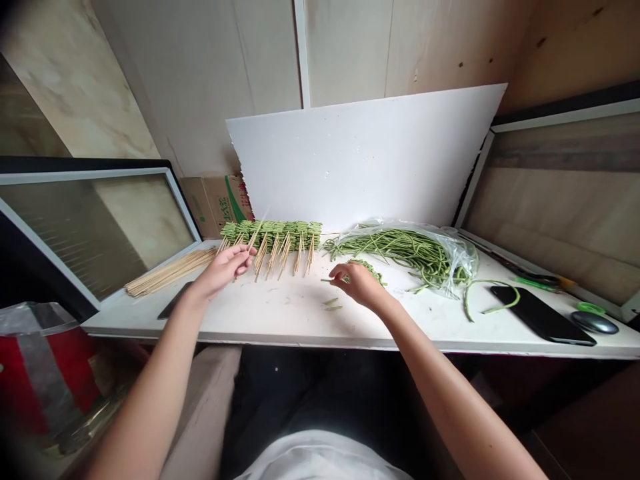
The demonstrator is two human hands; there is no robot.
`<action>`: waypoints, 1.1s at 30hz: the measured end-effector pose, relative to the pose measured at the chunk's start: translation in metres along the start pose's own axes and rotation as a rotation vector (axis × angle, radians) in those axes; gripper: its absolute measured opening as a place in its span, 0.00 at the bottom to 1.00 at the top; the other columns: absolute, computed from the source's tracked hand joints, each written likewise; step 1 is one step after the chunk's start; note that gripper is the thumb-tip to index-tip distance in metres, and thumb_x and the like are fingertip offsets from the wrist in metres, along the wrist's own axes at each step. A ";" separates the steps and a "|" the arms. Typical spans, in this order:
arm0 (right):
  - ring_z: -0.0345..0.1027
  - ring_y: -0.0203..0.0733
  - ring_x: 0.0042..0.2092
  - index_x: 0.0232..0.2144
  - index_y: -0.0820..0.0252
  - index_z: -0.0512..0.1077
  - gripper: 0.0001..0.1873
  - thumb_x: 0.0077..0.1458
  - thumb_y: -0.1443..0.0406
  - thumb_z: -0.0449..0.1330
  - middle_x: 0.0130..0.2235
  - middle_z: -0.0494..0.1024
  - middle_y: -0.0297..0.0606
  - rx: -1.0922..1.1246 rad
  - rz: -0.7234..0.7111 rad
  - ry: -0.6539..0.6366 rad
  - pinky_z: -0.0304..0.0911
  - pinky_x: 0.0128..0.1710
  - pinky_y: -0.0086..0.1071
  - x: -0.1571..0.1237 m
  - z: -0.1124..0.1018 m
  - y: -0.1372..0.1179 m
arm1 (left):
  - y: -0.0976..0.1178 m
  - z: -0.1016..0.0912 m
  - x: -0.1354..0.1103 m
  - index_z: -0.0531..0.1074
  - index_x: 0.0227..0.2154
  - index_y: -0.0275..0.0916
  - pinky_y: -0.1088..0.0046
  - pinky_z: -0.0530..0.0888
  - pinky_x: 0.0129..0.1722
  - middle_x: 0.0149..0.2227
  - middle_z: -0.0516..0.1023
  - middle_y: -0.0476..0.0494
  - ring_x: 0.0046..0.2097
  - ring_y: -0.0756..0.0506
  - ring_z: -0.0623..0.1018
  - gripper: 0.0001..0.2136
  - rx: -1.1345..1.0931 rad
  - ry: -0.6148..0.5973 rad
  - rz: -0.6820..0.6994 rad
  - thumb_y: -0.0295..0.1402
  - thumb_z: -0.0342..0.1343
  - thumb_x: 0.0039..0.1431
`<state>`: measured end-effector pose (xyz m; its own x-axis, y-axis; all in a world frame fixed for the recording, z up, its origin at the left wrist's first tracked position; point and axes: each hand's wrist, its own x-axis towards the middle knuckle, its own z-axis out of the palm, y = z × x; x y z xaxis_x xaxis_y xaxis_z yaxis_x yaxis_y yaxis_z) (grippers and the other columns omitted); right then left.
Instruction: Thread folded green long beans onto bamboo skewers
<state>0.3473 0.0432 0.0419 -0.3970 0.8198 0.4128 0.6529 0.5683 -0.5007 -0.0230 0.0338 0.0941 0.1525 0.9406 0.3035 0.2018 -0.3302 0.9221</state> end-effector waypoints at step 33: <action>0.75 0.43 0.57 0.40 0.50 0.81 0.15 0.52 0.55 0.77 0.48 0.84 0.34 1.517 0.219 0.298 0.70 0.32 0.23 -0.017 -0.026 -0.043 | 0.035 0.045 -0.057 0.82 0.46 0.43 0.62 0.84 0.49 0.39 0.85 0.39 0.44 0.39 0.86 0.13 0.335 -0.015 0.275 0.45 0.62 0.66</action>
<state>0.3425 0.0028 0.0763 -0.1271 0.9544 0.2701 -0.6315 0.1321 -0.7640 0.0191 -0.0353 0.0982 0.2580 0.8134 0.5214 0.4540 -0.5784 0.6777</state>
